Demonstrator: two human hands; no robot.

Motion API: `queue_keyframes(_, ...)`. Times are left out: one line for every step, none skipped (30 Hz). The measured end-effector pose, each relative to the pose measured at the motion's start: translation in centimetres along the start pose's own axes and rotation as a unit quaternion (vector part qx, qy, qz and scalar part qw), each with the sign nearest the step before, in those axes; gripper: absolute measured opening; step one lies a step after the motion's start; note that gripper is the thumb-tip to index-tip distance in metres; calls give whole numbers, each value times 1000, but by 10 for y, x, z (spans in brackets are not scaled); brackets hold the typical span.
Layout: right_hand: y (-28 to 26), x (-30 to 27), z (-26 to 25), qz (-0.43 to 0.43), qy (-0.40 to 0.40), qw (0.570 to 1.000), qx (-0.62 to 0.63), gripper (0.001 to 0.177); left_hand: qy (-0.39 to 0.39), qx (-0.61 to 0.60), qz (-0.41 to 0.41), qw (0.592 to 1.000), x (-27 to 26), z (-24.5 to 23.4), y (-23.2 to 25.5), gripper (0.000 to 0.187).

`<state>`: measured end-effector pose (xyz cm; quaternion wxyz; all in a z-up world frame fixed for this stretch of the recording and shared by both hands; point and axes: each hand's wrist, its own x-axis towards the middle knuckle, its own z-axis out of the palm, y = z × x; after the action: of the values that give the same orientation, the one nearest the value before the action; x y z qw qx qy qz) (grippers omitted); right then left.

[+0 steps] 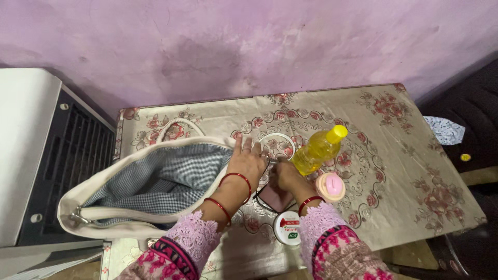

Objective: The person picks up a beige handbag from a nearby appliance, opens it on the table, and places items into it one at a time, including a wallet, keys, cables, a small tin, and a pink pouch, arranging them inside. At the end they handle a hair tie and coil a cable while the packed bag rests on the table.

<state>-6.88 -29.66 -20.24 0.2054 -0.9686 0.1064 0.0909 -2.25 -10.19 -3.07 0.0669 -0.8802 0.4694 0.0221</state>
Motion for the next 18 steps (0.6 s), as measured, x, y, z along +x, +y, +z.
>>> queue_keyframes(-1, 3, 0, 1, -13, 1000, -13, 25, -44, 2, 11, 999, 2, 3, 1, 43)
queue_keyframes(-2, 6, 1, 2, -25, 999, -26, 25, -87, 4, 21, 996, 5, 5, 2, 38)
queue_keyframes(-2, 9, 2, 3, -38, 999, -39, 24, -79, 5, 17, 997, 7, 6, 2, 38)
queue_keyframes(-3, 15, 2, -11, -64, 995, -75, 24, -71, 6, 13, 997, 9, 7, 2, 37)
queue_keyframes(-3, 20, 4, -25, -90, 989, -111, 24, -62, 6, 8, 998, 10, 6, 2, 36)
queue_keyframes(-3, 24, 6, -39, -116, 982, -147, 23, -70, 7, 6, 998, 11, 6, 1, 36)
queue_keyframes(-2, 26, 8, -19, -124, 983, -131, 24, -77, 8, 4, 997, 12, 5, -2, 37)
queue_keyframes(0, 27, 10, 0, -131, 985, -114, 25, -83, 9, 3, 996, 11, 3, -4, 37)
queue_keyframes(2, 28, 10, 20, -139, 985, -98, 26, -68, 12, -4, 998, 11, 2, -5, 37)
queue_keyframes(2, 29, 11, 22, -100, 992, -74, 26, -53, 14, -11, 998, 11, 0, -8, 37)
queue_keyframes(2, 28, 10, 23, -61, 997, -50, 27, -37, 16, -17, 999, 10, -1, -10, 38)
queue_keyframes(1, 27, 8, 24, -22, 999, -26, 27, -38, 8, -22, 999, 9, -3, -12, 42)
queue_keyframes(-2, 28, 4, 39, -2, 999, -13, 31, -40, 0, -28, 999, 6, -6, -15, 47)
queue_keyframes(-6, 29, -3, 55, 18, 998, 1, 35, -42, -8, -33, 999, 4, -8, -18, 53)
queue_keyframes(-13, 29, -10, 69, 38, 997, 14, 40, -46, -27, -50, 997, 2, -11, -23, 59)
queue_keyframes(-21, 28, -17, 86, 51, 993, 60, 38, -49, -46, -66, 996, -1, -14, -27, 67)
queue_keyframes(-29, 25, -25, 101, 64, 987, 106, 39, -52, -65, -83, 993, -5, -17, -33, 75)
queue_keyframes(-38, 21, -32, 116, 76, 979, 151, 43, -56, -95, -103, 989, -9, -19, -40, 79)
